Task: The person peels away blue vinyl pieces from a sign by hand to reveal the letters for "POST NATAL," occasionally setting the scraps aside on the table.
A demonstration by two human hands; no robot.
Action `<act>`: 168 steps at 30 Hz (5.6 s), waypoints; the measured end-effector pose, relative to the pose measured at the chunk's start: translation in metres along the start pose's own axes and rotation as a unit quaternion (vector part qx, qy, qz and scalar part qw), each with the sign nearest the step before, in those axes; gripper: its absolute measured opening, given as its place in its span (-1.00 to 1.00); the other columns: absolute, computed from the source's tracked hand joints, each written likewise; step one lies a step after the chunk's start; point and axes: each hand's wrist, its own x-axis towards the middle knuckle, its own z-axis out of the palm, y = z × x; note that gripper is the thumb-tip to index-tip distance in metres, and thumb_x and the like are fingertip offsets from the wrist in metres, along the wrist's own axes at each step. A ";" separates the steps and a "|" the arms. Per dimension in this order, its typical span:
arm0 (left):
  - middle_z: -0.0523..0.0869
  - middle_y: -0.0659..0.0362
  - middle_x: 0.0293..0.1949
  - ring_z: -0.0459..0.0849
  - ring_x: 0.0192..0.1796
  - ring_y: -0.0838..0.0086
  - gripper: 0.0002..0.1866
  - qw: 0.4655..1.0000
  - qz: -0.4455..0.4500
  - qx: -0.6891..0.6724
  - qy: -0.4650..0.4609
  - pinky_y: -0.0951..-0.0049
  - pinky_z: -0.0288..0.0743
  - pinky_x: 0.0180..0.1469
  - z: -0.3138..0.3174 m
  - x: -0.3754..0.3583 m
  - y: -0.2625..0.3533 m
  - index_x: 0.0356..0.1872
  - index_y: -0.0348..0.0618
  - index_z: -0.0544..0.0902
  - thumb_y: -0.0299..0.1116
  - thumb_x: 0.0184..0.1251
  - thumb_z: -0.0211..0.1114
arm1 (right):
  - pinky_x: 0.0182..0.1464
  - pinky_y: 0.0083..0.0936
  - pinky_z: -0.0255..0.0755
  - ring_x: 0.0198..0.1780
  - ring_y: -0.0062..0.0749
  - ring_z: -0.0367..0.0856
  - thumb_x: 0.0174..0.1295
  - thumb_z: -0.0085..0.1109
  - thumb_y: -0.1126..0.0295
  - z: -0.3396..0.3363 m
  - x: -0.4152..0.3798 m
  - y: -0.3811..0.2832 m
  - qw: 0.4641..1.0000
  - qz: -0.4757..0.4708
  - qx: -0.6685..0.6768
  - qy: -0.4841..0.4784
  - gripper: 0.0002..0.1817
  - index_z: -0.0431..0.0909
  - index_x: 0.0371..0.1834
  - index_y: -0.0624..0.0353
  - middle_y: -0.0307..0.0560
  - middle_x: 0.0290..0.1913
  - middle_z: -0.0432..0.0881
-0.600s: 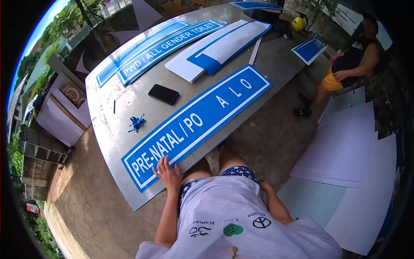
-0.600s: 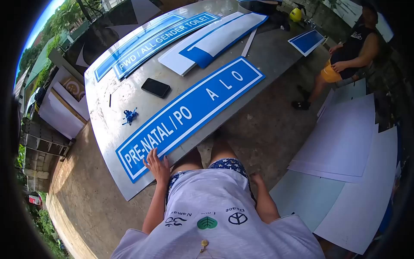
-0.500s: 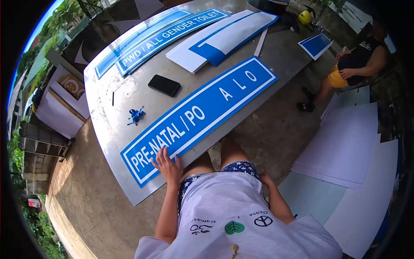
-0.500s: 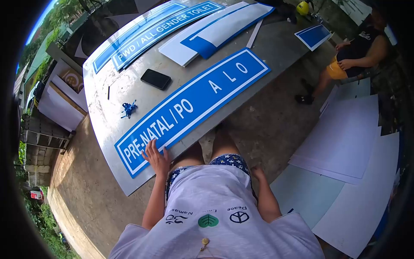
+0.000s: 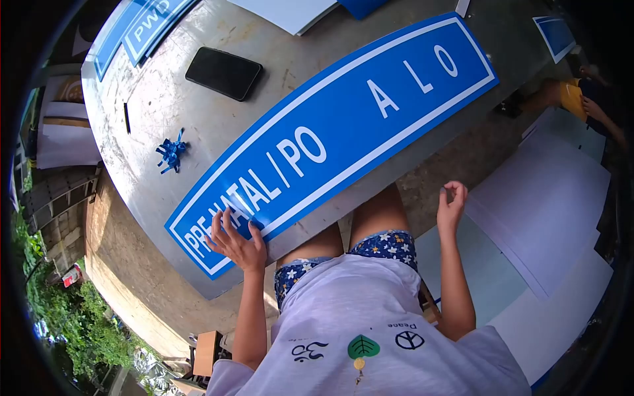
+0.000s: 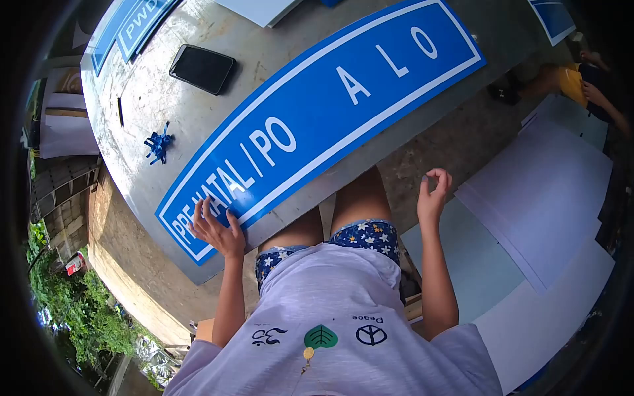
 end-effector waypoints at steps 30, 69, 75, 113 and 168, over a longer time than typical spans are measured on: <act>0.22 -0.15 0.27 0.22 0.35 0.04 -0.44 0.995 -0.010 -0.083 -0.061 -0.07 0.04 0.35 0.007 0.002 -0.013 0.26 -0.25 0.17 -0.12 0.36 0.00 | -0.43 -0.68 0.47 -0.26 -0.45 0.53 0.00 0.36 0.72 0.156 0.035 -0.215 0.966 -0.251 0.069 -0.005 -0.73 0.67 -0.20 0.27 -0.06 -0.12 0.46; 0.25 -0.12 0.24 0.21 0.35 0.04 -0.44 0.995 -0.006 -0.082 -0.059 -0.07 0.04 0.35 0.006 0.000 -0.017 0.24 -0.25 0.25 -0.11 0.33 0.06 | -0.47 -0.74 0.41 -0.37 -0.53 0.49 0.09 0.35 0.69 0.164 0.047 -0.212 0.932 -0.360 0.002 -0.039 -0.82 0.72 -0.23 0.32 -0.07 -0.14 0.42; 0.26 -0.11 0.24 0.20 0.35 0.06 -0.45 0.995 -0.007 -0.088 -0.052 -0.05 0.02 0.35 0.007 0.000 -0.017 0.24 -0.23 0.25 -0.13 0.32 0.07 | -0.48 -0.68 0.35 -0.37 -0.50 0.46 0.11 0.34 0.66 0.165 0.046 -0.214 0.933 -0.358 -0.014 -0.027 -0.83 0.72 -0.22 0.33 -0.09 -0.17 0.44; 0.31 -0.09 0.24 0.23 0.34 0.11 -0.46 0.996 -0.005 -0.086 -0.036 -0.02 0.00 0.35 0.008 0.001 -0.015 0.23 -0.19 0.27 -0.14 0.31 0.11 | -0.42 -0.58 0.36 -0.31 -0.41 0.46 0.04 0.38 0.61 0.167 0.047 -0.220 0.934 -0.352 -0.053 -0.011 -0.84 0.73 -0.27 0.25 -0.18 -0.31 0.58; 0.40 0.01 0.26 0.24 0.37 0.19 -0.43 0.997 0.005 -0.074 0.009 0.08 -0.05 0.37 0.009 0.002 -0.013 0.24 -0.11 0.37 -0.28 0.16 0.23 | -0.14 -0.46 0.62 -0.10 -0.34 0.54 0.12 0.30 0.57 0.156 0.093 -0.224 0.821 -0.536 -0.075 -0.182 -0.83 0.55 -0.23 0.31 -0.17 -0.03 0.41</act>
